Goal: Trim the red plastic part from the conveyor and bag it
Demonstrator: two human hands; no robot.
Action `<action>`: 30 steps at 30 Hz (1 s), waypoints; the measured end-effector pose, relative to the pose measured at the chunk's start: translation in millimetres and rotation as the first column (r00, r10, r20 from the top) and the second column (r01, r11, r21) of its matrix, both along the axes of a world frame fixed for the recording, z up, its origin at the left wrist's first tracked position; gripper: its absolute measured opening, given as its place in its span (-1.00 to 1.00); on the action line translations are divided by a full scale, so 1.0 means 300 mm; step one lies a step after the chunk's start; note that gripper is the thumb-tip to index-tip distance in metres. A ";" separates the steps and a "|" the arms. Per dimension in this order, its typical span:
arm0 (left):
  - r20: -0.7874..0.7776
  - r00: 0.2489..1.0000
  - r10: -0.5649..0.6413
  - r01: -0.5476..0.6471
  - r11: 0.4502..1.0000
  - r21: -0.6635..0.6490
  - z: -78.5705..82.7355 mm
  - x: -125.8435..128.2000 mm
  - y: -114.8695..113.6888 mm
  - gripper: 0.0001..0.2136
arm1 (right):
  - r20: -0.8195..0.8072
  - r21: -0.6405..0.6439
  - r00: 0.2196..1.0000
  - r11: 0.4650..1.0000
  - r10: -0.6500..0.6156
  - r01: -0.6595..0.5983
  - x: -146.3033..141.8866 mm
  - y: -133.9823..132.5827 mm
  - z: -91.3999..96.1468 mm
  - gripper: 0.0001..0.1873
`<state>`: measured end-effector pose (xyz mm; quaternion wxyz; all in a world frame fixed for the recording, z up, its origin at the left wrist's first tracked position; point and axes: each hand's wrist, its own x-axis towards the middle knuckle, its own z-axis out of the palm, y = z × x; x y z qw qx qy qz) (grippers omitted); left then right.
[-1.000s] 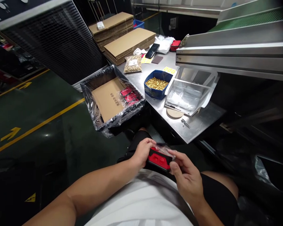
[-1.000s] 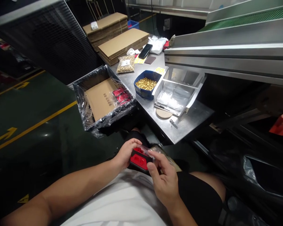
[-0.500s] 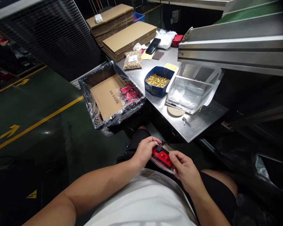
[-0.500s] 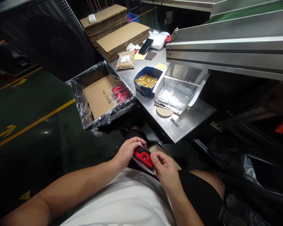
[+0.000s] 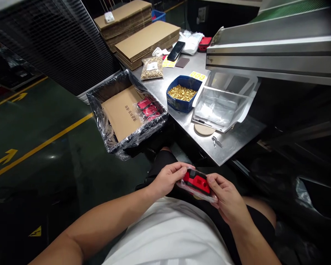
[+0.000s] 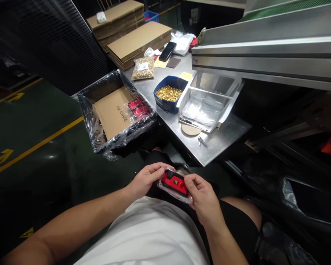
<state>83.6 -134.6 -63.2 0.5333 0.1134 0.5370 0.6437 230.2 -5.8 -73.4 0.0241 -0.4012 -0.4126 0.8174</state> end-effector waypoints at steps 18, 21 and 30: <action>-0.065 0.904 0.423 -0.427 0.897 -0.110 0.011 0.032 0.063 -0.65 | -0.043 -0.155 0.998 0.987 -0.046 0.039 -0.053 -0.087 0.094 -0.46; -0.148 0.910 0.388 -0.407 0.905 -0.123 0.006 0.024 0.071 -0.64 | -0.020 -0.124 0.999 0.992 0.030 -0.032 -0.059 -0.086 0.081 -0.42; -0.686 0.721 0.094 0.026 0.986 0.163 0.072 0.066 -0.035 -0.67 | 0.092 0.387 0.996 0.921 0.004 -0.039 -0.038 -0.060 0.004 -0.45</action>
